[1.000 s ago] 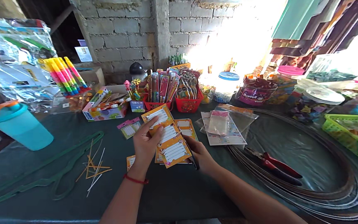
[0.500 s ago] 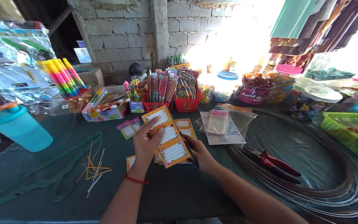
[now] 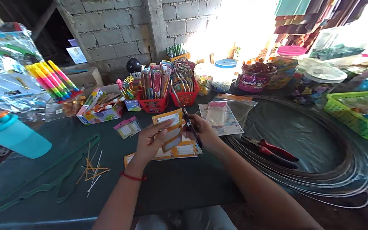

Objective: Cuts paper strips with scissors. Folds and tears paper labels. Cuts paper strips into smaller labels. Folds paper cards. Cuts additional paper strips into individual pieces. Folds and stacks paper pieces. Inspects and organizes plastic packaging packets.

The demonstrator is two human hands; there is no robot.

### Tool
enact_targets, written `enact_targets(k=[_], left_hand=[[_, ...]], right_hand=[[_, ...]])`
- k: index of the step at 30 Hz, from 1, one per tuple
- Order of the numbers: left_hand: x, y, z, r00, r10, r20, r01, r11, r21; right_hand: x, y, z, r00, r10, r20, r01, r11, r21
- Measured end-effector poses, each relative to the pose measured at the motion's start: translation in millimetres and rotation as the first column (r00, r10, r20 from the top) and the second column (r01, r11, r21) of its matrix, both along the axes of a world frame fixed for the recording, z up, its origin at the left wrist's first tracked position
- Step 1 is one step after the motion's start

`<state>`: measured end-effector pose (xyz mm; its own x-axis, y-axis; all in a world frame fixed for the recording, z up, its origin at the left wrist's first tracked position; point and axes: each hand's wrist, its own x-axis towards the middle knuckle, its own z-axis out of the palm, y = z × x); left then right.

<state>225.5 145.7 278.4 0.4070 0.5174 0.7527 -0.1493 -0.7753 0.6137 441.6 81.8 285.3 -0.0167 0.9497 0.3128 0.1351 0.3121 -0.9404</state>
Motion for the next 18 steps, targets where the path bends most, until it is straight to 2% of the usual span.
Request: enact_targets(k=[3,6,8,9,11,13,14,16,18], left_hand=[[1,5,10,1.0,0.004,-0.021,-0.005,1.0,-0.019],[9,3,26,0.989,0.032,-0.145,-0.038,0.999,-0.039],[13,2,34,0.98,-0.049,-0.193,0.036,0.997,-0.068],[13,4,36,0.981,-0.118,-0.151,0.104,0.99,-0.096],[14,11,37,0.969,-0.239,0.066,0.247,0.952,-0.18],[19,21,34,0.948,-0.176,0.264,0.243,0.939,-0.245],[21,25,33,0.959,-0.132,0.251,0.206,0.933,-0.294],[26,29,26,0.963,-0.213,0.164,0.264,0.864,-0.428],[27,31,19,0.888,-0.441,0.132,0.44,0.727,-0.528]], right_hand=[[13,5,-1,0.998,-0.031,-0.061,0.033,0.999,0.033],[18,5,1,0.991,0.005,-0.133,-0.003,1.0,0.017],[14,4,2,0.977,0.028,-0.213,-0.032,0.999,-0.014],[12,3,1,0.967,0.044,-0.252,-0.051,0.998,-0.023],[11,4,-1,0.946,0.109,-0.304,-0.126,0.991,-0.039],[13,5,-2,0.921,0.197,-0.335,-0.23,0.971,-0.06],[13,5,-3,0.908,0.237,-0.345,-0.277,0.958,-0.07],[11,5,-5,0.881,0.304,-0.363,-0.352,0.933,-0.071],[10,5,-7,0.857,0.355,-0.374,-0.403,0.913,-0.058]])
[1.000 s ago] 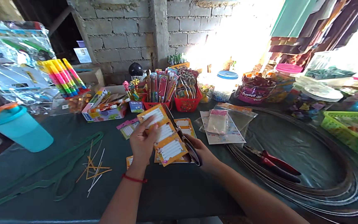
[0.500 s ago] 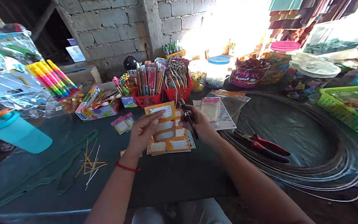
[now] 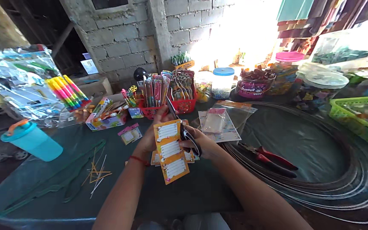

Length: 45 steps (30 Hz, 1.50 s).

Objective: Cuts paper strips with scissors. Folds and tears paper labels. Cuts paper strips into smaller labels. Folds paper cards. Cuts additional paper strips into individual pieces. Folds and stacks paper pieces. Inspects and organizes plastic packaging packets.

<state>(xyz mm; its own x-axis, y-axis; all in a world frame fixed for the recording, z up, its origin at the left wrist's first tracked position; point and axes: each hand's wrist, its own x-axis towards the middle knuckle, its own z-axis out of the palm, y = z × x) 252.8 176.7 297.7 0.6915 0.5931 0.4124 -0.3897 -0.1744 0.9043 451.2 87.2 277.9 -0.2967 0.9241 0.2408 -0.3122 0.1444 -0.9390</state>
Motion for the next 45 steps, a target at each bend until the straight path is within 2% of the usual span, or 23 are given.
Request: enact_targets(k=[1,2,4,6,8,10,12,13,15,18,21,23,27,31,33,35,36,39,41,42,43,44,45], left_hand=[[-1,-2,-2,0.996,-0.077,-0.036,0.076,0.997,-0.031],[-2,-9,-2,0.995,-0.061,-0.08,0.056,0.997,-0.057],[-7,-29,5,0.977,0.087,-0.196,-0.092,0.996,-0.018],[-9,-40,13,0.918,0.279,-0.283,-0.257,0.96,0.112],[-7,-26,15,0.823,0.438,-0.363,-0.372,0.897,0.239],[-9,1,6,0.752,0.553,-0.359,-0.449,0.828,0.335],[-19,17,-6,0.669,0.626,-0.401,-0.388,0.754,0.53],[-21,18,-9,0.62,0.624,-0.475,-0.294,0.747,0.596],[-14,12,-16,0.521,0.56,-0.645,-0.091,0.787,0.61],[10,4,-25,0.397,0.558,-0.729,0.09,0.767,0.635],[31,4,-31,0.267,0.63,-0.729,0.17,0.714,0.679],[39,8,-34,0.253,0.669,-0.699,0.158,0.684,0.712],[48,12,-23,0.227,0.669,-0.708,0.137,0.698,0.703],[43,5,-25,0.227,0.726,-0.649,0.132,0.638,0.759],[23,-4,-11,0.203,0.74,-0.642,0.086,0.639,0.764],[-23,-8,3,0.187,0.759,-0.623,-0.064,0.643,0.763],[-52,-9,12,0.143,0.776,-0.615,-0.131,0.63,0.765],[-146,-4,19,-0.101,0.757,-0.645,-0.203,0.619,0.759],[-181,-5,16,-0.251,0.723,-0.644,-0.21,0.609,0.765],[-185,-9,17,-0.228,0.74,-0.633,-0.253,0.582,0.773],[-181,-14,20,-0.16,0.77,-0.618,-0.289,0.562,0.775],[-169,-18,22,-0.026,0.796,-0.605,-0.341,0.561,0.754],[-152,-24,23,0.165,0.786,-0.595,-0.405,0.604,0.686]], right_hand=[[-1,-1,0,1.0,0.015,0.0,-0.015,1.0,-0.001],[-1,-1,0,1.0,0.027,0.006,-0.027,1.0,-0.005],[0,-1,0,0.998,0.051,0.029,-0.05,0.999,-0.018],[3,-2,2,0.996,0.031,0.078,-0.03,0.999,-0.022],[12,-6,10,0.987,-0.107,0.12,0.11,0.994,-0.016],[27,-7,13,0.955,-0.294,0.034,0.295,0.956,-0.004],[47,-1,11,0.881,-0.445,-0.163,0.453,0.891,0.015],[55,2,11,0.844,-0.475,-0.249,0.494,0.869,0.017],[64,7,11,0.768,-0.53,-0.358,0.559,0.829,-0.027],[62,15,6,0.69,-0.594,-0.413,0.608,0.786,-0.116],[55,21,-1,0.692,-0.604,-0.394,0.603,0.785,-0.144],[47,20,2,0.692,-0.62,-0.37,0.609,0.777,-0.162],[42,20,2,0.717,-0.613,-0.333,0.609,0.782,-0.13],[36,20,-3,0.781,-0.571,-0.251,0.57,0.817,-0.087],[32,18,-3,0.819,-0.539,-0.199,0.536,0.841,-0.072],[24,14,-2,0.851,-0.508,-0.137,0.5,0.861,-0.086],[18,12,-1,0.864,-0.494,-0.093,0.487,0.869,-0.09],[-3,9,-2,0.897,-0.439,0.06,0.443,0.891,-0.098],[-14,5,-3,0.905,-0.399,0.146,0.413,0.908,-0.077],[-17,3,-5,0.907,-0.383,0.175,0.396,0.917,-0.049],[-20,1,-7,0.909,-0.372,0.188,0.383,0.924,-0.021],[-23,0,-8,0.91,-0.371,0.186,0.376,0.927,0.009],[-26,-2,-9,0.91,-0.375,0.175,0.375,0.926,0.037]])
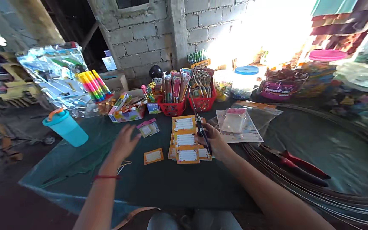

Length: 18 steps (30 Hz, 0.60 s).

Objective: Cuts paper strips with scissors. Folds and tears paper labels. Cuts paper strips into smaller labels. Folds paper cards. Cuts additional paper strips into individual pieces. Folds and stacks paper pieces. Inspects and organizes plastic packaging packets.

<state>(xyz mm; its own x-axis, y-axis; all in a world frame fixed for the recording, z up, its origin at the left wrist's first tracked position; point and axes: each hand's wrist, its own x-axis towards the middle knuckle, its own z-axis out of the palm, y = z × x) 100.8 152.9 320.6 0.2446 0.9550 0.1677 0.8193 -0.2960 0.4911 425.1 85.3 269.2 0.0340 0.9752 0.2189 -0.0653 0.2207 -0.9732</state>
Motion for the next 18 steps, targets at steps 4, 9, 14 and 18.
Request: enact_targets(k=[4,9,14,18], left_hand=[[89,-29,-10,0.739,-0.3,0.604,0.431,0.899,-0.082],[118,-16,4,0.805,-0.42,0.419,0.488,0.87,-0.066],[116,-3,41,0.774,-0.63,0.066,0.627,0.749,-0.215],[93,17,38,0.558,-0.685,0.469,0.781,0.624,-0.019]], right_hand=[[-10,-6,-4,0.997,-0.071,0.013,0.068,0.987,0.148],[17,-7,14,0.979,-0.203,0.03,0.186,0.938,0.293],[37,-8,55,0.948,0.043,0.316,-0.077,0.993,0.095],[25,-5,58,0.926,0.006,0.378,-0.02,0.999,0.033]])
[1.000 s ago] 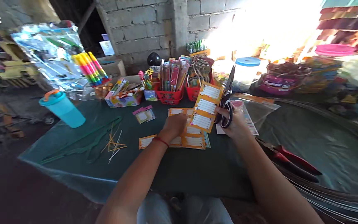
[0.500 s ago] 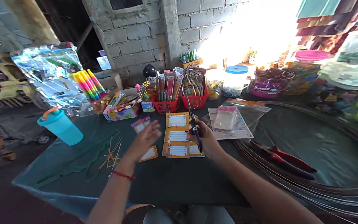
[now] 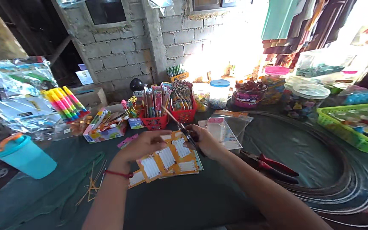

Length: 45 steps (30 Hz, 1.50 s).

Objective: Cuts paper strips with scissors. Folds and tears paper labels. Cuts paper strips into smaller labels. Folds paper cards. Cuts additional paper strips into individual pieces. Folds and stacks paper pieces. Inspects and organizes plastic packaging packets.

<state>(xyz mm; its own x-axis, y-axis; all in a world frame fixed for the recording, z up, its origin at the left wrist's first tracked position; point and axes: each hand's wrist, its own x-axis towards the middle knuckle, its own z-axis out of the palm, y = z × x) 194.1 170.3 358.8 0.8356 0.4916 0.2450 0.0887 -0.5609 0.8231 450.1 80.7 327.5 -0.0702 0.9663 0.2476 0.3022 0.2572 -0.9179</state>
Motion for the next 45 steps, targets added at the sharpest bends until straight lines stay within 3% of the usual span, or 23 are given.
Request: enact_targets(k=[1,2,3,4,5,6,8,9,10,12,14,19,23,29,38,45], left_hand=[[-8,8,-13,0.953,-0.073,0.295,0.115,0.985,-0.128],[-10,14,-26,0.816,-0.11,0.567,0.28,0.934,-0.221],[-8,18,-40,0.68,-0.083,0.729,0.383,0.887,-0.256],[-4,20,-57,0.623,0.02,0.782,0.356,0.883,-0.306],[4,18,-73,0.631,0.142,0.763,0.276,0.878,-0.392],[13,13,-85,0.699,0.239,0.674,0.147,0.875,-0.462],[26,2,-92,0.91,0.131,0.394,0.028,0.927,-0.374],[34,-7,-90,0.945,0.087,0.316,0.03,0.937,-0.347],[43,-19,-86,0.941,0.145,0.305,-0.03,0.935,-0.352],[66,-37,-80,0.83,0.405,0.384,-0.228,0.874,-0.429],[79,-43,-73,0.699,0.554,0.453,-0.302,0.802,-0.515],[71,-40,-61,0.418,0.707,0.571,-0.226,0.689,-0.688],[63,-33,-58,0.283,0.706,0.649,-0.232,0.707,-0.668],[59,-31,-58,0.231,0.704,0.672,-0.245,0.71,-0.66],[65,-41,-58,0.294,0.684,0.667,-0.196,0.726,-0.659],[68,-47,-56,0.282,0.695,0.661,-0.191,0.716,-0.671]], right_hand=[[-2,1,-3,0.996,-0.046,-0.076,0.048,0.998,0.029],[-4,3,-6,0.981,-0.085,-0.177,0.098,0.993,0.067],[-6,6,-8,0.955,-0.11,-0.275,0.142,0.985,0.1],[-8,9,-10,0.927,-0.118,-0.357,0.171,0.978,0.12],[-10,12,-10,0.904,-0.122,-0.409,0.191,0.973,0.133],[-12,13,-10,0.895,-0.125,-0.428,0.203,0.969,0.141],[-12,17,-10,0.914,-0.127,-0.385,0.201,0.966,0.16],[-13,18,-11,0.927,-0.128,-0.353,0.198,0.966,0.169],[-15,18,-12,0.936,-0.131,-0.327,0.196,0.965,0.176],[-17,18,-13,0.946,-0.131,-0.297,0.195,0.96,0.198],[-17,15,-16,0.949,-0.126,-0.29,0.198,0.951,0.236],[-13,-10,-42,0.985,0.02,-0.173,0.01,0.985,0.173],[-21,-26,-73,0.979,0.159,-0.131,-0.153,0.987,0.055],[-33,-31,-84,0.961,0.257,-0.101,-0.249,0.965,0.081],[-38,-32,-88,0.956,0.236,-0.174,-0.223,0.971,0.091],[-37,-30,-90,0.948,0.25,-0.196,-0.225,0.964,0.139]])
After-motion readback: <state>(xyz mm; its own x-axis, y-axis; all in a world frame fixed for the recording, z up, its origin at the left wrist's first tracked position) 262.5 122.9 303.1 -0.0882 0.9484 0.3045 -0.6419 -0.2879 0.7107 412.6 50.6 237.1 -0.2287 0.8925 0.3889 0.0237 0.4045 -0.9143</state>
